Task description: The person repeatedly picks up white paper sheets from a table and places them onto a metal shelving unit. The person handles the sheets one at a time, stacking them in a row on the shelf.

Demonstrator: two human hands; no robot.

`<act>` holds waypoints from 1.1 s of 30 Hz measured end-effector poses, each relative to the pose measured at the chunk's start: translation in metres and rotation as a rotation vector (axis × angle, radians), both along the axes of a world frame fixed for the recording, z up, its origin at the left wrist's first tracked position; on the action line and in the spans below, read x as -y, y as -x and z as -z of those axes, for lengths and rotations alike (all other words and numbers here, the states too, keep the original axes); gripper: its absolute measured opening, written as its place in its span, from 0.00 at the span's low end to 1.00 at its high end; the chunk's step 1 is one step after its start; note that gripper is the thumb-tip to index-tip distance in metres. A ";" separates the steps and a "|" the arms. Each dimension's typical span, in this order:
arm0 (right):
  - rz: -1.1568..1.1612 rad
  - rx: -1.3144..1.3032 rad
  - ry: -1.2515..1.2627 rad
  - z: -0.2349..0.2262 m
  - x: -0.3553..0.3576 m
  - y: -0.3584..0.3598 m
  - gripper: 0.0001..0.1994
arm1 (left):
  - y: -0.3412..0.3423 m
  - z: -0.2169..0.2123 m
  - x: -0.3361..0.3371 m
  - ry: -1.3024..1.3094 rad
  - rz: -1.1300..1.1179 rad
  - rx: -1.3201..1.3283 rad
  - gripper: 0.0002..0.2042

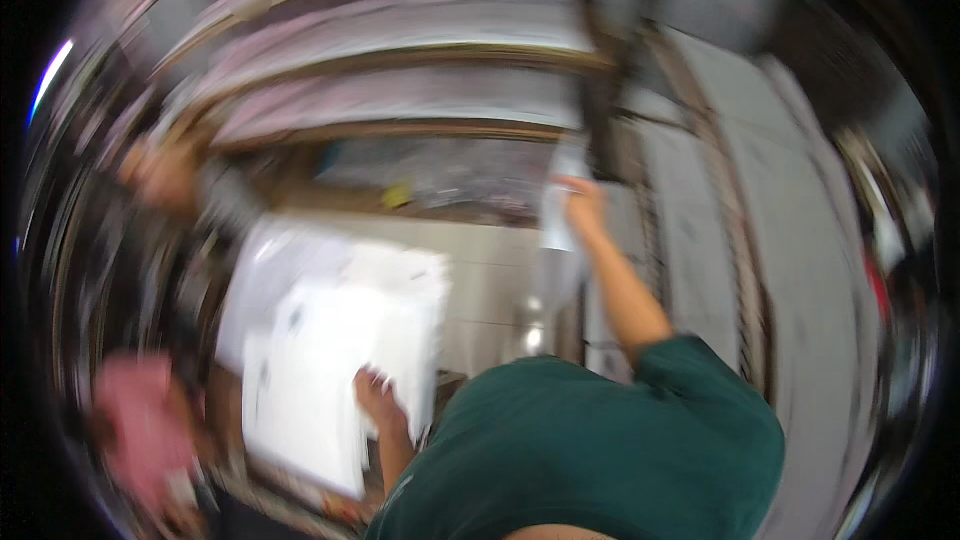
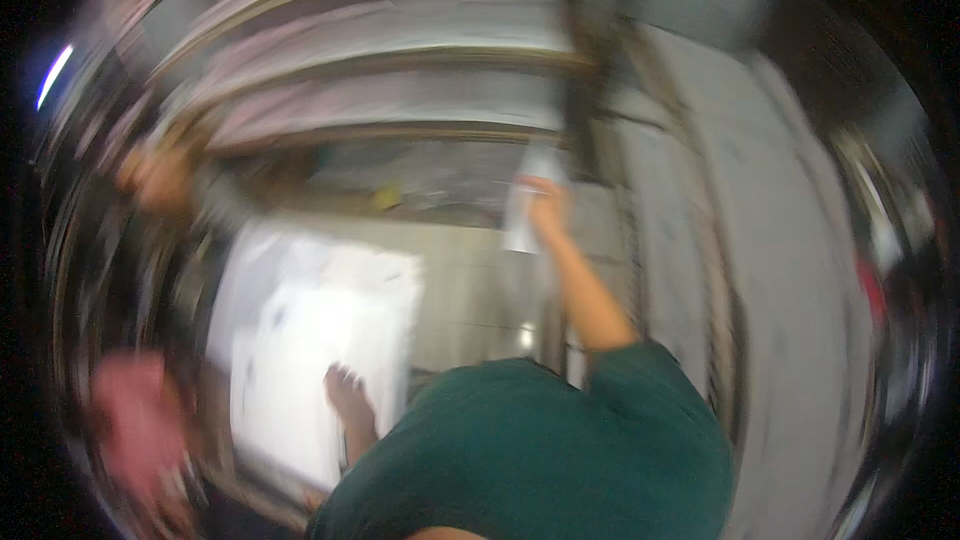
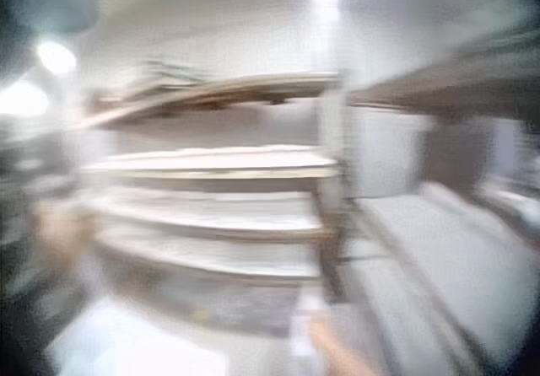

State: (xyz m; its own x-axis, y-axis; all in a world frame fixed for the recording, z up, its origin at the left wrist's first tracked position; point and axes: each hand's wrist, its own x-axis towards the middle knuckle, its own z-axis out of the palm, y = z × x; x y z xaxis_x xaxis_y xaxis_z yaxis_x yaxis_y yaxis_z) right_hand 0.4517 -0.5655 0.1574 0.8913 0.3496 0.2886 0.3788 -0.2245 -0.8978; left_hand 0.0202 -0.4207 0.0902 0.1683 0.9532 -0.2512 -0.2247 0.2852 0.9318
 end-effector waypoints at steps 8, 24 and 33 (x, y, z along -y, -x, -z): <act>-0.145 -0.215 -0.217 0.053 -0.034 -0.074 0.18 | 0.024 -0.006 0.033 0.290 -0.502 0.455 0.15; -0.250 -0.370 -0.255 0.025 -0.173 -0.037 0.15 | 0.083 0.042 0.065 0.211 -0.756 0.773 0.22; -0.380 -0.465 -0.212 0.006 -0.153 -0.028 0.16 | 0.111 0.060 0.041 0.071 -0.879 0.878 0.26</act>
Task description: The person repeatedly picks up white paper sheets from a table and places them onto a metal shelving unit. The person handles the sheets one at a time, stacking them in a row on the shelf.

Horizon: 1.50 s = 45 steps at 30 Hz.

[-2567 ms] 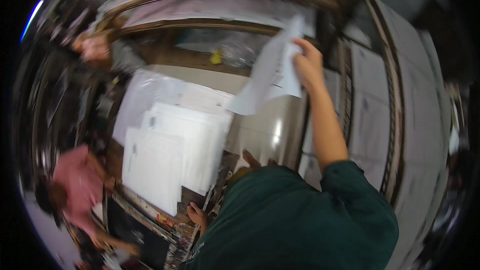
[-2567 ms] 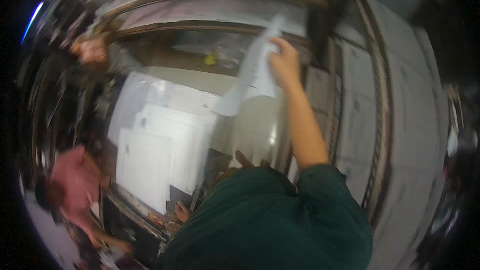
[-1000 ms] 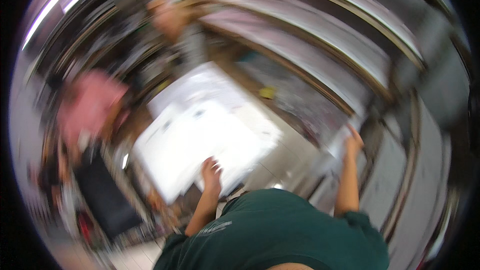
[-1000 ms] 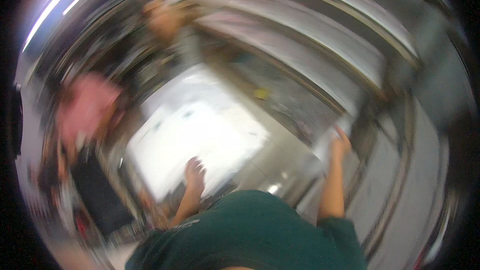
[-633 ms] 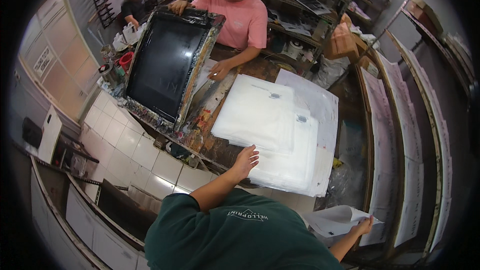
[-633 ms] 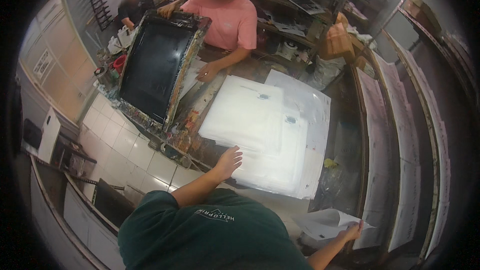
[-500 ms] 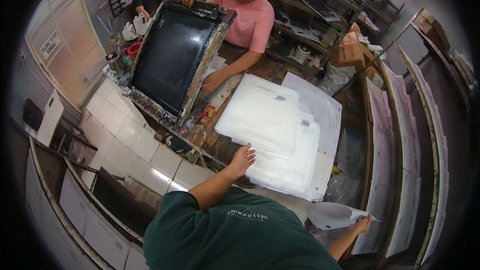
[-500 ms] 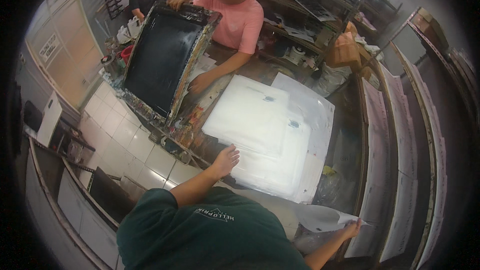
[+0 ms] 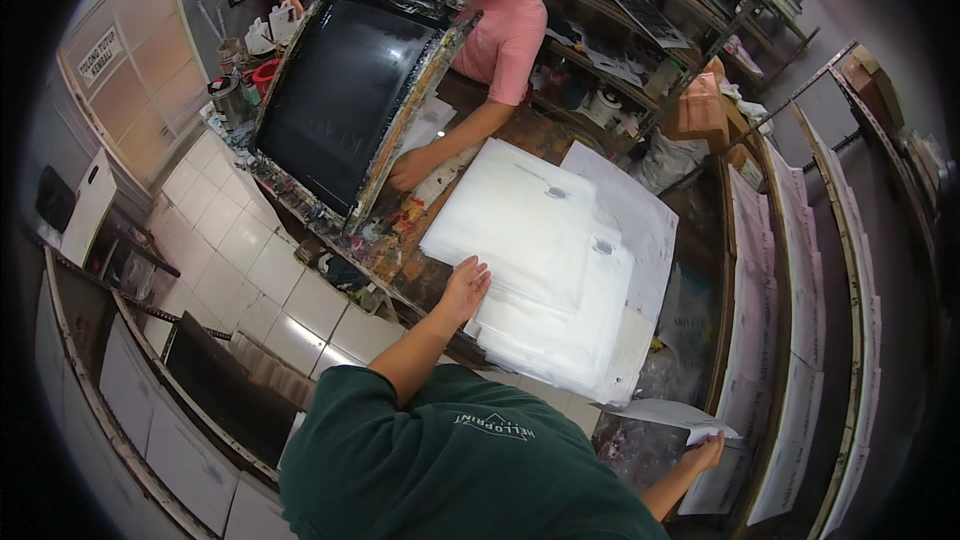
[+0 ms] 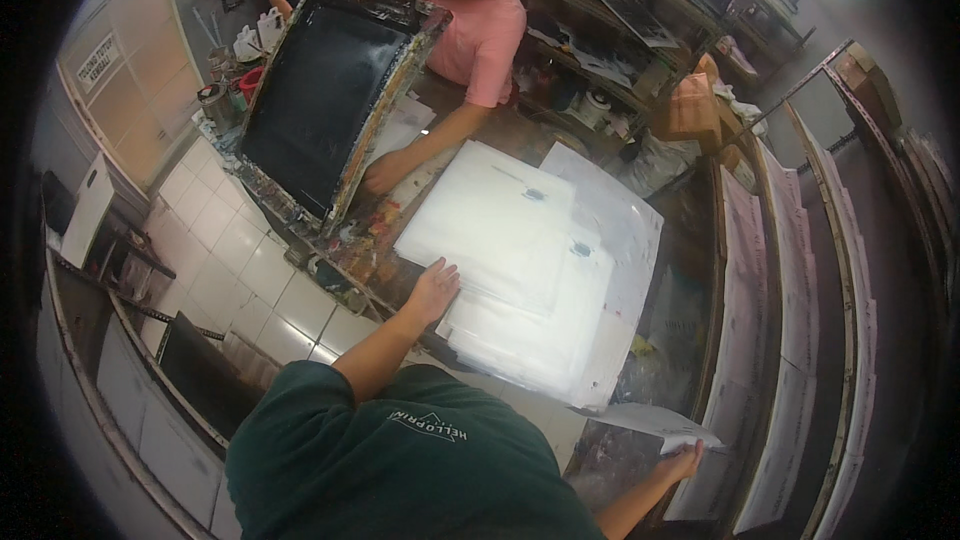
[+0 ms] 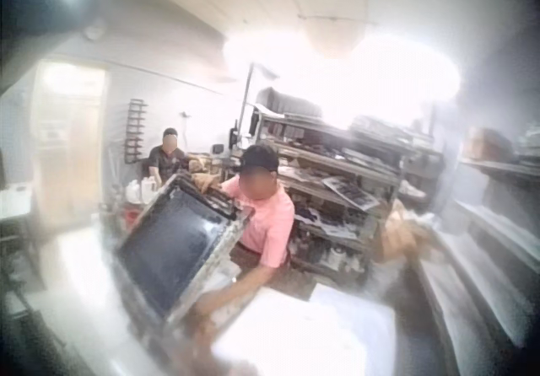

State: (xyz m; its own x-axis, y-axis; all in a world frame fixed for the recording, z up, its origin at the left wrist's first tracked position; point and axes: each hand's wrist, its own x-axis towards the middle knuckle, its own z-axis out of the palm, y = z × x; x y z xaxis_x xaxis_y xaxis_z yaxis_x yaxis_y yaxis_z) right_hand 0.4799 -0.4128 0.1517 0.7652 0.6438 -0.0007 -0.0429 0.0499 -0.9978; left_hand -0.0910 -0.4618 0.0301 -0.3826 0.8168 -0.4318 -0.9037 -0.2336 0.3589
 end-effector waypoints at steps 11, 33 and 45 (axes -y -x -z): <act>0.043 0.001 0.013 -0.042 0.029 0.015 0.16 | 0.039 0.032 -0.102 -0.120 -0.224 0.160 0.28; -0.016 0.808 0.753 -0.384 0.291 -0.035 0.27 | -0.241 -0.169 -0.072 -0.262 0.558 -0.437 0.26; 0.736 1.205 1.301 -0.253 0.787 -0.084 0.22 | -0.331 -0.199 -0.018 -0.315 1.022 -0.276 0.24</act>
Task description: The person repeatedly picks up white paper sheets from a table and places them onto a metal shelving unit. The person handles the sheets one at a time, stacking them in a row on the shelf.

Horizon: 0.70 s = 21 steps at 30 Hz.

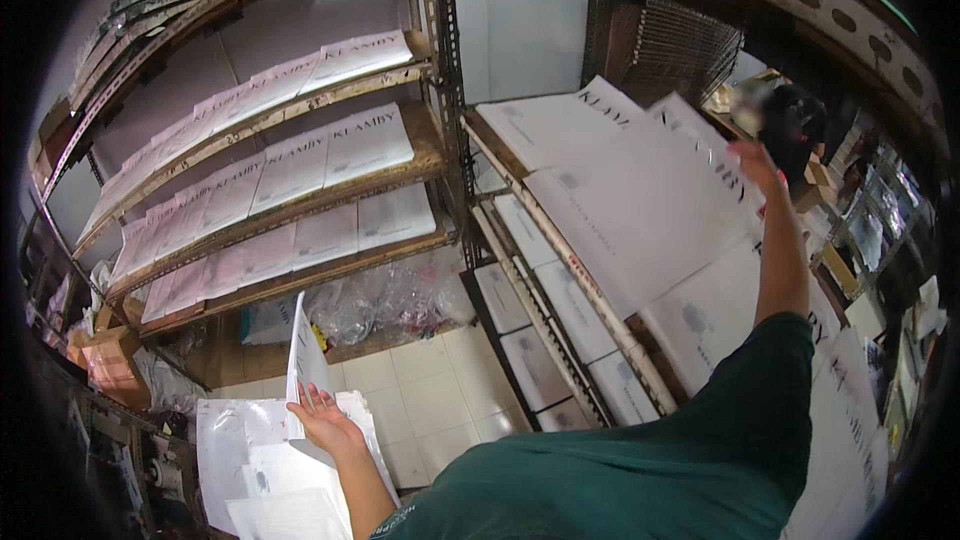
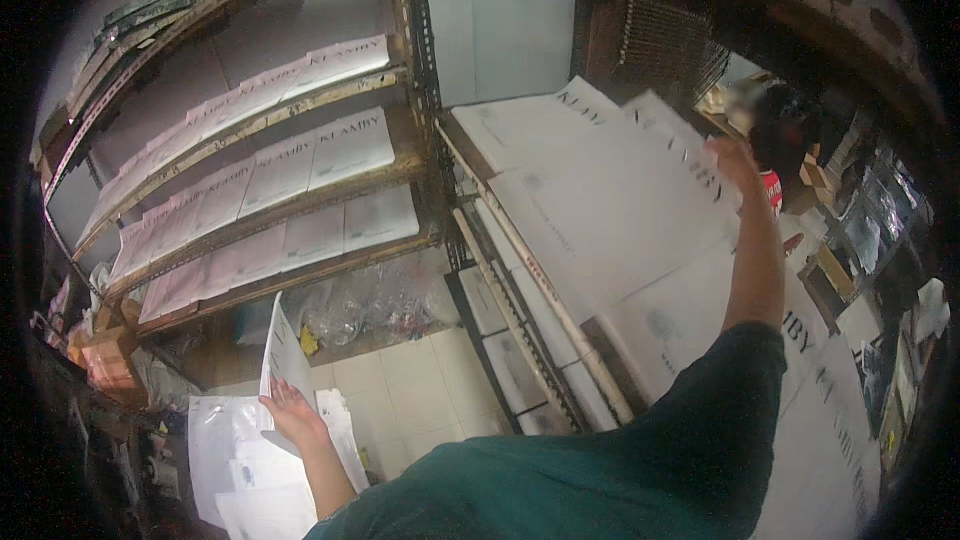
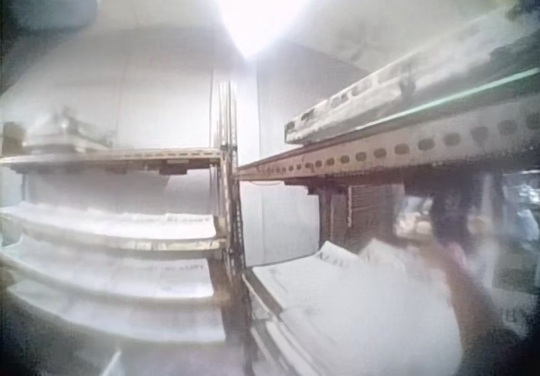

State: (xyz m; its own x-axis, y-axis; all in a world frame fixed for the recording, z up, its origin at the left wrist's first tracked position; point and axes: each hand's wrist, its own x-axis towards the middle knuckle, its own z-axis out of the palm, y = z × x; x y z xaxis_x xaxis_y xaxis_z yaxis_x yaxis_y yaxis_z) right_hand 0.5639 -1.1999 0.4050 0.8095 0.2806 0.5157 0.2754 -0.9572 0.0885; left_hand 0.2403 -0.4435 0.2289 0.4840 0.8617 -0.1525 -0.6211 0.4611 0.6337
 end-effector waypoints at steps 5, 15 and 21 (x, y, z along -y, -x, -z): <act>0.093 -0.137 -0.478 0.060 0.000 0.001 0.19 | -0.013 -0.011 0.010 -0.044 0.059 -0.009 0.24; 0.048 -0.086 -0.503 0.068 -0.006 -0.004 0.17 | -0.022 -0.017 0.022 -0.072 0.142 0.016 0.24; 0.096 -0.080 -0.480 0.058 -0.021 0.004 0.19 | -0.019 -0.020 0.021 -0.105 0.155 0.028 0.24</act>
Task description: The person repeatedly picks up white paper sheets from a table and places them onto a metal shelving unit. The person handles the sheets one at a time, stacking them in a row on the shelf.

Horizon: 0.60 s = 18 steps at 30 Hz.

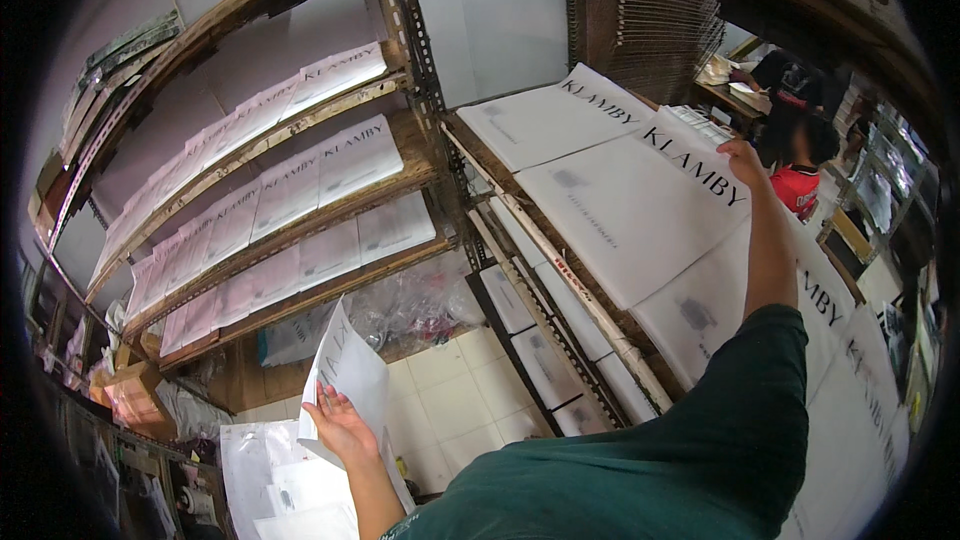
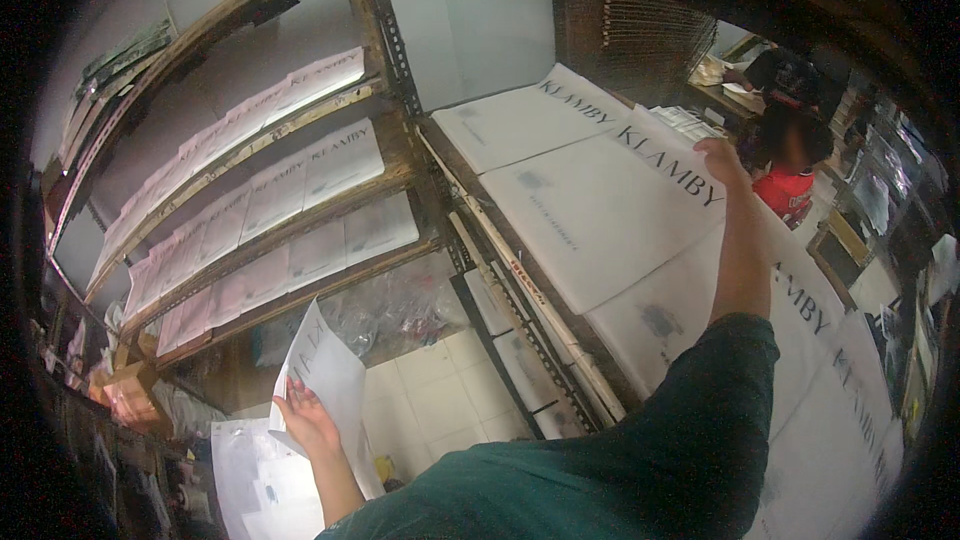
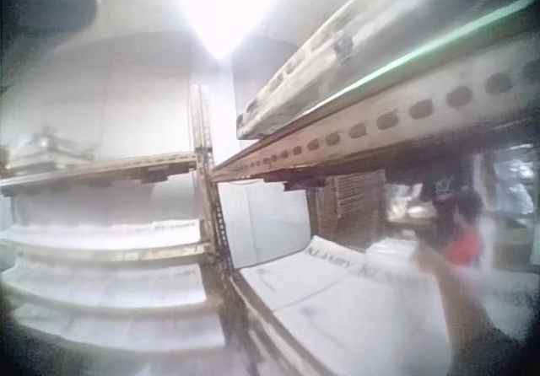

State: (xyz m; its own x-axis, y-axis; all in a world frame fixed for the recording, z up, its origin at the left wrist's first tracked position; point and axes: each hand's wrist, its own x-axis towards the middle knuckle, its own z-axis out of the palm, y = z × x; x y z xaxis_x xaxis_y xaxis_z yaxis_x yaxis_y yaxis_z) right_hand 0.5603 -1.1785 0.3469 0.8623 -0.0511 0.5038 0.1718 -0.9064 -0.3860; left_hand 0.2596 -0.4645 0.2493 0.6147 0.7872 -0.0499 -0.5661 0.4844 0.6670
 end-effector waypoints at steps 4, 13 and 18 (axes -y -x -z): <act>0.037 0.010 -0.126 0.005 0.007 -0.006 0.20 | 0.006 0.010 -0.011 -0.004 0.090 0.041 0.24; 0.250 0.084 0.124 -0.073 -0.112 -0.041 0.21 | -0.003 -0.001 -0.013 -0.055 0.168 0.054 0.23; -0.129 0.488 -0.253 -0.113 -0.300 -0.103 0.18 | -0.054 -0.012 -0.030 -0.049 0.261 0.125 0.23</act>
